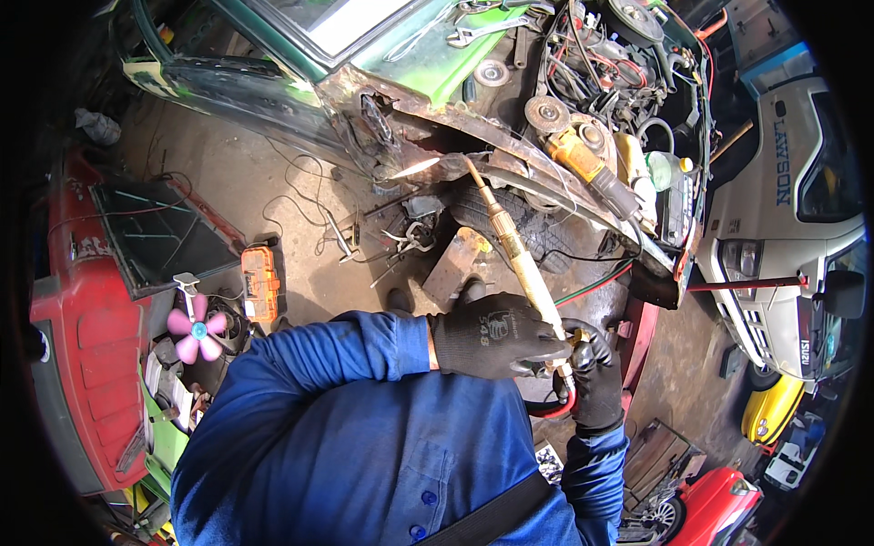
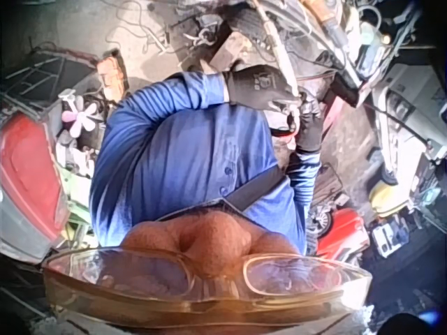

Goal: The person uses a welding torch to repair a damaged section of a green car's front fender. They first position a metal rod into the damaged area, then apply heat and filler material with the torch to fuse the metal.

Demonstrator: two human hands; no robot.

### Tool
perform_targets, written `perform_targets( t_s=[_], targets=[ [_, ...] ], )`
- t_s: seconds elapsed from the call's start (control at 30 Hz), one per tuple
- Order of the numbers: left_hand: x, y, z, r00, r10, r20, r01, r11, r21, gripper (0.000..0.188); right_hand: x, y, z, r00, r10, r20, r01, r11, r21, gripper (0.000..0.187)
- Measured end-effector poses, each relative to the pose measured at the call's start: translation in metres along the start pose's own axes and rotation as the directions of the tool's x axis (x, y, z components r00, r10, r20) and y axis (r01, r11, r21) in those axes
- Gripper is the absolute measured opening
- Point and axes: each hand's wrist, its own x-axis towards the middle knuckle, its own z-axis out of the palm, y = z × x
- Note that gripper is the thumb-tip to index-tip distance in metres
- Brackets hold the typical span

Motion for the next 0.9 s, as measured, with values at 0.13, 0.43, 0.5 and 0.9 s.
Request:
perform_targets(
  t_s=[0.13, 0.43, 0.5, 0.9],
  targets=[
    [0.0, -0.002, 0.001, 0.996, 0.042, -0.084, -0.041, 0.999, 0.017, 0.056, 0.0, 0.0, 0.0, 1.0, -0.031, -0.003, 0.031, 0.999, -0.011, 0.064],
    [0.005, 0.0, 0.0, 0.997, 0.055, -0.047, -0.054, 0.998, 0.014, 0.057, 0.0, 0.002, -0.004, 0.999, -0.049, 0.009, 0.049, 0.998, -0.024, 0.063],
    [0.006, 0.0, 0.0, 0.997, 0.06, -0.051, -0.061, 0.998, -0.003, 0.058, -0.001, 0.002, -0.005, 0.999, -0.04, 0.01, 0.04, 0.999, -0.019, 0.064],
    [0.011, 0.001, 0.005, 0.996, 0.069, -0.06, -0.07, 0.998, -0.008, 0.054, -0.003, 0.001, -0.009, 1.0, -0.03, 0.0, 0.03, 0.999, -0.011, 0.065]
  ],
)
